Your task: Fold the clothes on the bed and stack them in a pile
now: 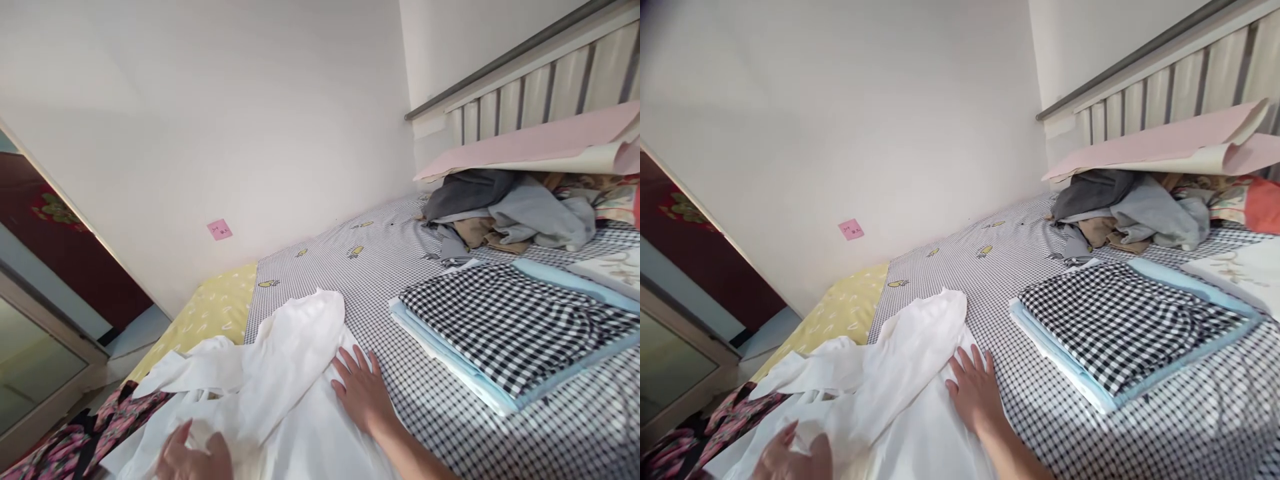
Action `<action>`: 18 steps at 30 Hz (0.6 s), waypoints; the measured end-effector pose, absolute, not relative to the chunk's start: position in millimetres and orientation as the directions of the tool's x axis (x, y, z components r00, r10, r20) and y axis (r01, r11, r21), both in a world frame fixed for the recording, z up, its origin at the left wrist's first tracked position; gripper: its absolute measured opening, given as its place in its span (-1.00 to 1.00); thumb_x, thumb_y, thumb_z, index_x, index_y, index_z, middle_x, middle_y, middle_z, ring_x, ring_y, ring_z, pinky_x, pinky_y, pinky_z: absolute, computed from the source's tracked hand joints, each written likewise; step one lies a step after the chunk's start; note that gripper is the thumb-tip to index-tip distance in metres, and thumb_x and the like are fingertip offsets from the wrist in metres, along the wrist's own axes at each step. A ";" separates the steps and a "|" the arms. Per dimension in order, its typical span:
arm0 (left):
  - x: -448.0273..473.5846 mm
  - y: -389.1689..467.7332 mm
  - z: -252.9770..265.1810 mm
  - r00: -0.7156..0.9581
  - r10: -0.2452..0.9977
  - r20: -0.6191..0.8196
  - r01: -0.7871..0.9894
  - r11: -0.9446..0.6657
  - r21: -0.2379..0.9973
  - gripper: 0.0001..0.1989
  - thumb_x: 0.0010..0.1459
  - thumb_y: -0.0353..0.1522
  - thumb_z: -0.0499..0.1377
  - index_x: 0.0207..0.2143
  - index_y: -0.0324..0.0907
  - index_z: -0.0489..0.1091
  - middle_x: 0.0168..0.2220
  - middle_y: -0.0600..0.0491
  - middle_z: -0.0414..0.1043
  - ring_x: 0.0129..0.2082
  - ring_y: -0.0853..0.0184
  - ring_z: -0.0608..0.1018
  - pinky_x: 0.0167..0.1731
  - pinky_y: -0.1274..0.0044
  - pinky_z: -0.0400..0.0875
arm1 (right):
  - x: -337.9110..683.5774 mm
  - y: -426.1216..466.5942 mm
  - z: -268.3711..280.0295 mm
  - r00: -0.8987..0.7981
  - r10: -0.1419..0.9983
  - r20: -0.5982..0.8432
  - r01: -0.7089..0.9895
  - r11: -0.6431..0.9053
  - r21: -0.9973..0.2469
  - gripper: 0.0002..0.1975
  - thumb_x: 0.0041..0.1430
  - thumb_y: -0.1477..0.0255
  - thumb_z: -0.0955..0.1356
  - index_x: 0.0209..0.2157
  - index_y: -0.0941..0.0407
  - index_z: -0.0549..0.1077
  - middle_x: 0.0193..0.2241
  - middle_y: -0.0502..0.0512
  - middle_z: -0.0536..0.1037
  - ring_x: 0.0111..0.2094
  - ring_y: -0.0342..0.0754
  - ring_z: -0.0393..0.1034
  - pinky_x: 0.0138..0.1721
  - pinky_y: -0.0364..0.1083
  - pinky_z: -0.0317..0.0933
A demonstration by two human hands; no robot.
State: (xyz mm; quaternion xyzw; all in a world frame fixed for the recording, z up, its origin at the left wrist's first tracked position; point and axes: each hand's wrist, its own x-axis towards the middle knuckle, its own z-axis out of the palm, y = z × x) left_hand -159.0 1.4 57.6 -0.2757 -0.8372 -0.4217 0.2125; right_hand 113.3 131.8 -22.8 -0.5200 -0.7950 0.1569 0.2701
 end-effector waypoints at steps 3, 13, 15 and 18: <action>-125.6 32.2 75.8 -0.458 0.425 0.781 0.887 0.269 0.374 -0.56 0.24 -0.25 0.00 0.14 -0.17 0.22 0.17 -0.26 0.36 0.27 -0.04 0.37 0.27 0.08 0.28 | 113.1 131.2 -25.3 -0.311 0.905 0.292 0.739 0.423 -0.525 -0.48 0.44 0.11 0.17 0.32 -0.10 0.36 0.42 0.00 0.24 0.47 0.23 -0.09 0.43 0.37 -0.37; -59.7 193.0 77.8 -0.115 0.960 0.254 0.991 0.128 -0.034 -0.49 0.36 -0.29 0.04 0.32 -0.11 0.22 0.36 -0.16 0.30 0.42 0.06 0.20 0.37 0.06 -0.08 | 116.4 129.6 -20.6 -0.306 0.920 0.243 0.752 0.390 -0.531 -0.51 0.40 0.14 0.23 0.31 -0.17 0.36 0.41 -0.06 0.26 0.47 0.24 -0.06 0.43 0.39 -0.29; -60.1 208.8 78.6 -0.175 0.962 0.210 0.983 0.182 -0.012 -0.59 0.30 -0.30 0.10 0.16 -0.15 0.40 0.19 -0.21 0.50 0.28 -0.03 0.38 0.28 0.01 0.04 | 117.0 130.7 -20.1 -0.315 0.920 0.233 0.745 0.392 -0.539 -0.50 0.41 0.14 0.22 0.32 -0.18 0.34 0.42 -0.08 0.24 0.47 0.24 -0.08 0.43 0.39 -0.29; -64.1 214.0 81.9 -0.220 0.962 0.161 0.975 0.223 -0.003 -0.78 0.26 -0.35 0.09 -0.25 -0.17 0.55 -0.22 -0.10 0.64 -0.03 0.07 0.58 0.17 0.16 0.17 | 117.7 131.4 -17.9 -0.314 0.924 0.219 0.737 0.382 -0.557 -0.50 0.41 0.15 0.22 0.33 -0.18 0.34 0.42 -0.08 0.23 0.47 0.24 -0.08 0.43 0.40 -0.31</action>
